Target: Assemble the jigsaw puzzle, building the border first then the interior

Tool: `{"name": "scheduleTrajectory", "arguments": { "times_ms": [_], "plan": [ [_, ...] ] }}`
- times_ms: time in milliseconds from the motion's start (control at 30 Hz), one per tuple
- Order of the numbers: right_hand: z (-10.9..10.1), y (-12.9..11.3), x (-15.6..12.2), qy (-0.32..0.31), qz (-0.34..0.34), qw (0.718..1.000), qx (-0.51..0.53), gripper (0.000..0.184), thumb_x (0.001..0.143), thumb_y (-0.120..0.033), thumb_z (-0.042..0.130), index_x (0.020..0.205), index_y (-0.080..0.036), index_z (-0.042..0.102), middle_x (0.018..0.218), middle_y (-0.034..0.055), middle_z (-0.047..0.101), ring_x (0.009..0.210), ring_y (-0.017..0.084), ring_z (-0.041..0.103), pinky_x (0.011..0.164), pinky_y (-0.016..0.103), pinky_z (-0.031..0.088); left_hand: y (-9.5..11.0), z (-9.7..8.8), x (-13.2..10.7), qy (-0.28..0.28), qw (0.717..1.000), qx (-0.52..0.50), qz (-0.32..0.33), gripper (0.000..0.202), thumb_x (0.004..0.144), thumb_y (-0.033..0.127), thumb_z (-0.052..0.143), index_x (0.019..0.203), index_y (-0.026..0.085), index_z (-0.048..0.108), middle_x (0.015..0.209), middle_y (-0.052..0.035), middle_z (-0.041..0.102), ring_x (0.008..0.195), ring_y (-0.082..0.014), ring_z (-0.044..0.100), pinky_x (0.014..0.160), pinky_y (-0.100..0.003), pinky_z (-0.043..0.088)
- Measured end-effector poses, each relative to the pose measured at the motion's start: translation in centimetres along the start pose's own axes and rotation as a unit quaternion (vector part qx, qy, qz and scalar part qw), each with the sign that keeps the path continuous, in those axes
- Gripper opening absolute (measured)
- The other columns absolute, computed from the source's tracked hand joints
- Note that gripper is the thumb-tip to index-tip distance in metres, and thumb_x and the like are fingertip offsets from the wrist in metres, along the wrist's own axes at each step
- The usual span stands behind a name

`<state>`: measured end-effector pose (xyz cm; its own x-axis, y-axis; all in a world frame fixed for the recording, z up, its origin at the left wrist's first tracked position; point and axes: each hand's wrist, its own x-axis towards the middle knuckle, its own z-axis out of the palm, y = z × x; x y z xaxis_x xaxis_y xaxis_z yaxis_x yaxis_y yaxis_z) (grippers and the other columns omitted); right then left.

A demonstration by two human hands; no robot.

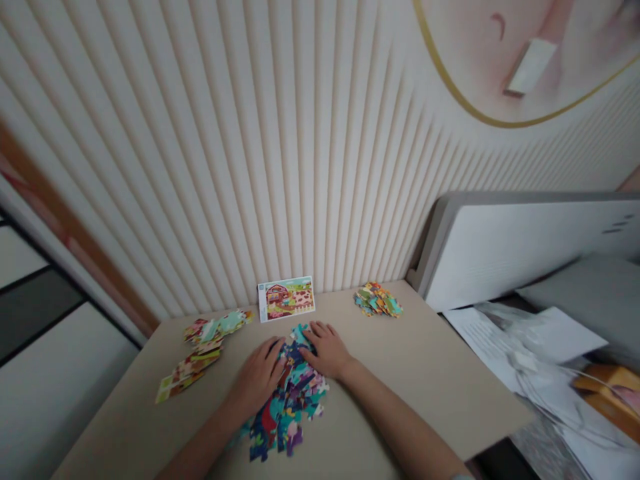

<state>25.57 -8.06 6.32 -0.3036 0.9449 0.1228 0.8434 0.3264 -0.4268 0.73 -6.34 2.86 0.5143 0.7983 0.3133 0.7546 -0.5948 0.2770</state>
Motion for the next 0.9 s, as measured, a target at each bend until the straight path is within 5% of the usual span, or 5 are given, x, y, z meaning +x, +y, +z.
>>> {"name": "scheduleTrajectory", "arguments": {
  "times_ms": [167, 333, 600, 733, 900],
  "plan": [
    [0.1, 0.6, -1.1, 0.012, -0.029, 0.999, -0.009, 0.052, 0.103, -0.049, 0.041, 0.147, -0.022, 0.051, 0.157, 0.0109, 0.046, 0.146, 0.028, 0.037, 0.121, 0.05, 0.025, -0.5, -1.0, -3.7, -0.005, 0.997, 0.059, 0.045, 0.07, 0.095, 0.054, 0.054, 0.158, 0.031, 0.034, 0.16, -0.0089, 0.039, 0.148, -0.0349, 0.035, 0.12, -0.057, 0.03],
    [-1.0, 1.4, -2.2, -0.007, -0.058, 0.998, 0.021, 0.046, 0.103, -0.045, 0.043, 0.142, -0.024, 0.055, 0.149, 0.0085, 0.055, 0.142, 0.028, 0.043, 0.119, 0.051, 0.028, -0.4, 0.2, -7.7, -0.053, 0.992, 0.101, 0.059, 0.097, 0.078, 0.074, 0.064, 0.16, 0.037, 0.025, 0.167, -0.0117, 0.024, 0.15, -0.0442, 0.026, 0.116, -0.069, 0.022],
    [-1.4, 0.7, -5.2, -0.004, -0.086, 0.992, 0.094, 0.093, 0.088, -0.075, 0.053, 0.16, -0.023, 0.023, 0.16, 0.0143, 0.039, 0.15, 0.033, 0.031, 0.122, 0.058, 0.017, 0.3, 1.7, -5.8, -0.046, 0.989, 0.11, 0.087, 0.085, 0.088, 0.062, 0.06, 0.16, 0.036, 0.024, 0.168, -0.0094, 0.023, 0.15, -0.0377, 0.03, 0.12, -0.064, 0.019],
    [-0.3, 0.7, -5.1, 0.009, -0.08, 0.993, 0.084, 0.093, 0.089, -0.074, 0.053, 0.158, -0.017, 0.027, 0.156, 0.0168, 0.045, 0.148, 0.032, 0.034, 0.122, 0.055, 0.019, -0.1, 1.9, -4.9, -0.032, 0.987, 0.111, 0.113, 0.085, 0.088, 0.06, 0.061, 0.16, 0.037, 0.023, 0.168, -0.009, 0.022, 0.149, -0.0379, 0.033, 0.119, -0.065, 0.024],
    [0.6, 0.9, -4.9, 0.048, -0.076, 0.994, 0.058, 0.088, 0.083, -0.073, 0.061, 0.146, -0.014, 0.043, 0.132, 0.0172, 0.062, 0.125, 0.032, 0.055, 0.113, 0.051, 0.034, -1.0, 2.5, -5.2, -0.018, 0.989, 0.088, 0.121, 0.08, 0.089, 0.053, 0.063, 0.159, 0.04, 0.027, 0.167, -0.0053, 0.027, 0.145, -0.0364, 0.04, 0.114, -0.058, 0.039]
  ]
}}
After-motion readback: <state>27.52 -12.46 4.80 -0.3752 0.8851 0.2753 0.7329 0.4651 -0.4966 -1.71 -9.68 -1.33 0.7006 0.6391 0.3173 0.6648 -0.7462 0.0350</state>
